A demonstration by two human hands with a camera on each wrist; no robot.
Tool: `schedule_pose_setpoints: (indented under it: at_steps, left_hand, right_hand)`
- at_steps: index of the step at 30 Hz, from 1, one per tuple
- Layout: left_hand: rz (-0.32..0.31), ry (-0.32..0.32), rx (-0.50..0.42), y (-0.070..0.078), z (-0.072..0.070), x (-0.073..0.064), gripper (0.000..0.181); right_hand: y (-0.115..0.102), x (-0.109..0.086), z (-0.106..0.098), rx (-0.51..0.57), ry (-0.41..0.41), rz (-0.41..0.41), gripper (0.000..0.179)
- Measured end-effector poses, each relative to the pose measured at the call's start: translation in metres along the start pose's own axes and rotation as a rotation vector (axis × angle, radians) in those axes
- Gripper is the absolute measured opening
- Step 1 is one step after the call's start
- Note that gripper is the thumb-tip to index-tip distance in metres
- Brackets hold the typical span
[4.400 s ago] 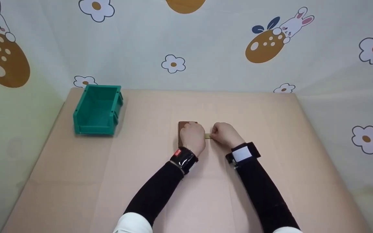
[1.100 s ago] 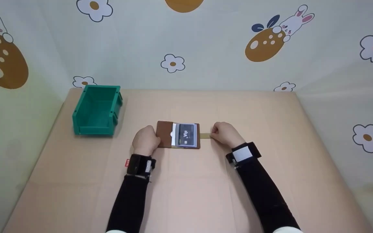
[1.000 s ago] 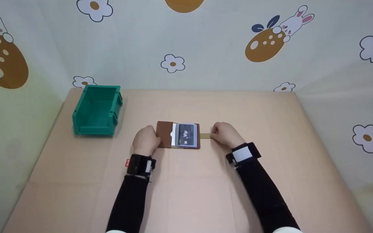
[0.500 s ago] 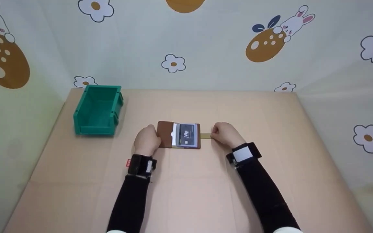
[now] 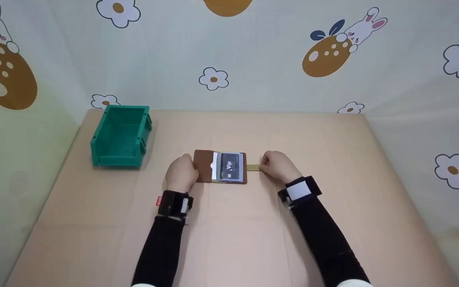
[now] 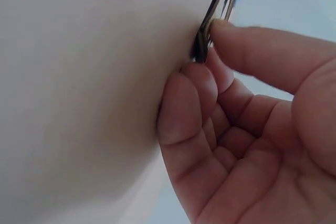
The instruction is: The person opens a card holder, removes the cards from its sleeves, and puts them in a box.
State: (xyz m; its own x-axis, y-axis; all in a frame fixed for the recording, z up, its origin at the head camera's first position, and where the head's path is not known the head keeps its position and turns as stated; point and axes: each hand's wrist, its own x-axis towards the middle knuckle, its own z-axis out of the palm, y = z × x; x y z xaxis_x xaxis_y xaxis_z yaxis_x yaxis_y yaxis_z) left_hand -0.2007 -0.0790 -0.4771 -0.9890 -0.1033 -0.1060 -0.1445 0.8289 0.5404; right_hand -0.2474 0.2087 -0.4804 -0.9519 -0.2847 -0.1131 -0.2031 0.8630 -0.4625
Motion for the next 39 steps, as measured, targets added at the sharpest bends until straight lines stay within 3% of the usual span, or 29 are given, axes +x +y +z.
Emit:
schedule_pose_setpoints:
  at_steps: [20,33,39]
  left_hand:
    - [-0.005,-0.003,-0.013,-0.002,0.000,0.000,0.010]
    - [0.008,-0.002,-0.011,-0.002,0.001,0.000,0.013]
    - [0.001,0.001,-0.024,-0.001,0.000,-0.001,0.013]
  right_hand:
    - [-0.008,-0.001,-0.006,-0.022,0.049,-0.035,0.014]
    - [-0.032,-0.001,-0.012,-0.039,0.131,-0.074,0.007]
    - [-0.046,0.002,-0.005,-0.045,0.102,-0.112,0.004]
